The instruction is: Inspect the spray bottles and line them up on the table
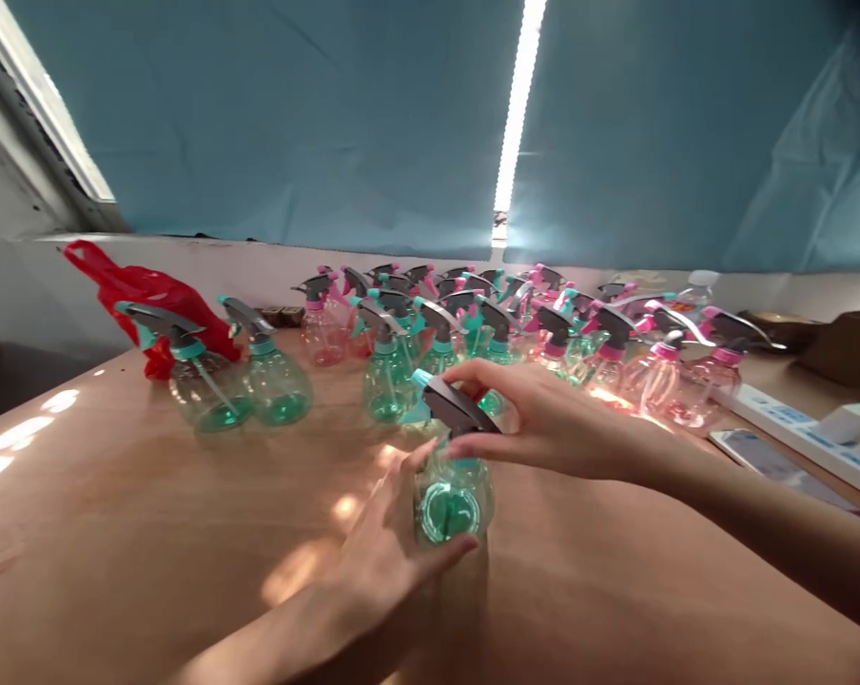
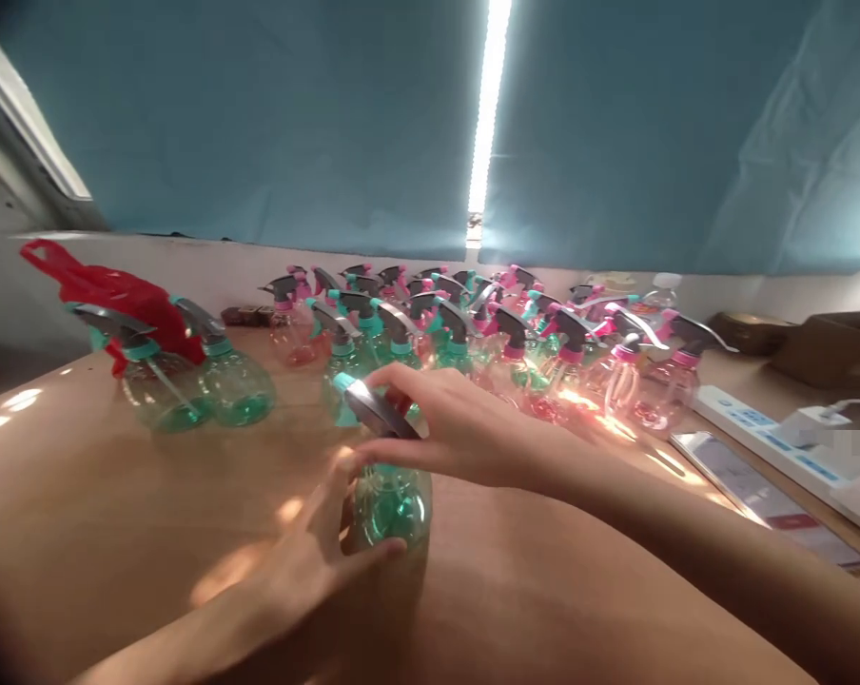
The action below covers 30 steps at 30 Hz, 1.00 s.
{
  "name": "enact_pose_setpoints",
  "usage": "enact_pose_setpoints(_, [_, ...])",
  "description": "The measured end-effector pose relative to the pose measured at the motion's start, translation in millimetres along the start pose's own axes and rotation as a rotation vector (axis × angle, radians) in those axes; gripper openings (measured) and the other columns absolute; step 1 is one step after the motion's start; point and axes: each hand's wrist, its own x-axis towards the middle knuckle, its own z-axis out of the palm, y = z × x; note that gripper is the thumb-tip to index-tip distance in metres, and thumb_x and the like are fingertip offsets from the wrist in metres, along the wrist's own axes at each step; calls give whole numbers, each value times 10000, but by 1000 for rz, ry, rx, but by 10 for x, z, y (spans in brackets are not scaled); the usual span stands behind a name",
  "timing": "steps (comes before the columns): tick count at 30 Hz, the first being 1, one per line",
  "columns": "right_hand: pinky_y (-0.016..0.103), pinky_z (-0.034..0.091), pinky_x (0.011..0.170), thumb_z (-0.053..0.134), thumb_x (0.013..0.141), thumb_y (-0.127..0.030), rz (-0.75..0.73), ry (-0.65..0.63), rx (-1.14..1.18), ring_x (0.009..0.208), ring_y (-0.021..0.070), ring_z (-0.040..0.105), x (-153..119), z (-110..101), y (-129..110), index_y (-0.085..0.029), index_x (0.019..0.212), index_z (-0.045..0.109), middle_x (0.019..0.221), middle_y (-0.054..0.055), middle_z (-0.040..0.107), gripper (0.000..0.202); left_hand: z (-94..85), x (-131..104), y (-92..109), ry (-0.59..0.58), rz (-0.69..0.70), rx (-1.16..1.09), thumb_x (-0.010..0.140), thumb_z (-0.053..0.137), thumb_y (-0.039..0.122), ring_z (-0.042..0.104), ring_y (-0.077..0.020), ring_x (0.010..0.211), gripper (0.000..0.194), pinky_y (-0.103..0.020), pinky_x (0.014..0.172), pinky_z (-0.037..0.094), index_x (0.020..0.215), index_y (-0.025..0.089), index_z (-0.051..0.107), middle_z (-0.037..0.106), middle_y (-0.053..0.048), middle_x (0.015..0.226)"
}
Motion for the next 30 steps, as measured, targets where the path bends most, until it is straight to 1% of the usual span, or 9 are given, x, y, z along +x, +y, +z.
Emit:
enact_pose_setpoints(2, [328, 493, 767, 692, 786, -532, 39, -16, 84, 933, 208, 641, -232, -85, 171, -230, 1241, 542, 1103, 63, 681, 566, 119, 124, 137, -80, 68, -63, 806, 738, 407, 502, -370, 1252, 777, -583, 952, 483, 1435, 358, 284, 509, -96, 1391])
enact_pose_setpoints(4, [326, 497, 799, 757, 734, -491, 60, -16, 162, 985, 217, 628, -435, -140, 337, -227, 1268, 513, 1121, 65, 666, 644, 265, 260, 253, -129, 130, -115, 817, 742, 402, 438, -367, 1310, 763, -594, 1014, 427, 1429, 353, 289, 458, -96, 1438])
enact_pose_setpoints(6, [312, 504, 747, 786, 708, -451, 78, 12, 227, 935, 214, 628, -597, -183, 474, -210, 1229, 529, 1063, 63, 663, 628, 440, 394, 346, -175, 175, -154, 817, 752, 419, 406, -349, 1339, 775, -572, 1062, 389, 1432, 360, 284, 424, -83, 1467])
enact_pose_setpoints(10, [274, 460, 570, 721, 783, -387, 128, 99, 255, 677, 154, 560, -812, -309, 637, -195, 1017, 593, 796, 9, 608, 329, 824, 654, 499, -240, 262, -211, 802, 765, 448, 359, -330, 1375, 858, -529, 1115, 338, 1472, 339, 241, 373, -80, 1506])
enact_pose_setpoints(14, [267, 480, 642, 667, 843, -383, 196, 207, 329, 734, 140, 568, -947, -421, 800, -198, 1079, 575, 842, 6, 590, 313, 1135, 919, 620, -269, 338, -273, 803, 754, 476, 354, -363, 1370, 867, -550, 1113, 316, 1478, 281, 246, 406, -114, 1481])
enact_pose_setpoints(16, [245, 461, 613, 663, 851, -375, 215, 235, 375, 705, 117, 555, -994, -427, 925, -205, 1045, 574, 839, -7, 582, 273, 1230, 1040, 659, -275, 370, -272, 801, 754, 471, 356, -375, 1363, 856, -564, 1102, 321, 1472, 278, 259, 408, -116, 1478])
enact_pose_setpoints(20, [218, 338, 485, 664, 853, -323, 219, 373, 412, 553, 68, 398, -1023, -381, 1164, -213, 813, 514, 670, -72, 439, 190, 1310, 1200, 681, -297, 381, -210, 816, 742, 457, 341, -365, 1376, 822, -547, 1093, 348, 1473, 291, 278, 375, -105, 1507])
enact_pose_setpoints(26, [249, 388, 550, 655, 848, -298, 142, 434, 431, 576, 81, 434, -878, -370, 1242, -207, 875, 537, 678, -68, 478, 151, 1259, 1197, 516, -278, 385, -31, 857, 699, 473, 297, -364, 1403, 924, -565, 1083, 359, 1531, 314, 87, 329, -115, 1536])
enact_pose_setpoints(30, [244, 357, 526, 662, 829, -249, 150, 412, 439, 534, 76, 384, -793, -407, 1233, -213, 748, 463, 593, -90, 360, 218, 1152, 1141, 325, -291, 368, 132, 875, 674, 472, 449, -369, 1295, 844, -579, 1036, 409, 1522, 301, 159, 453, -126, 1438])
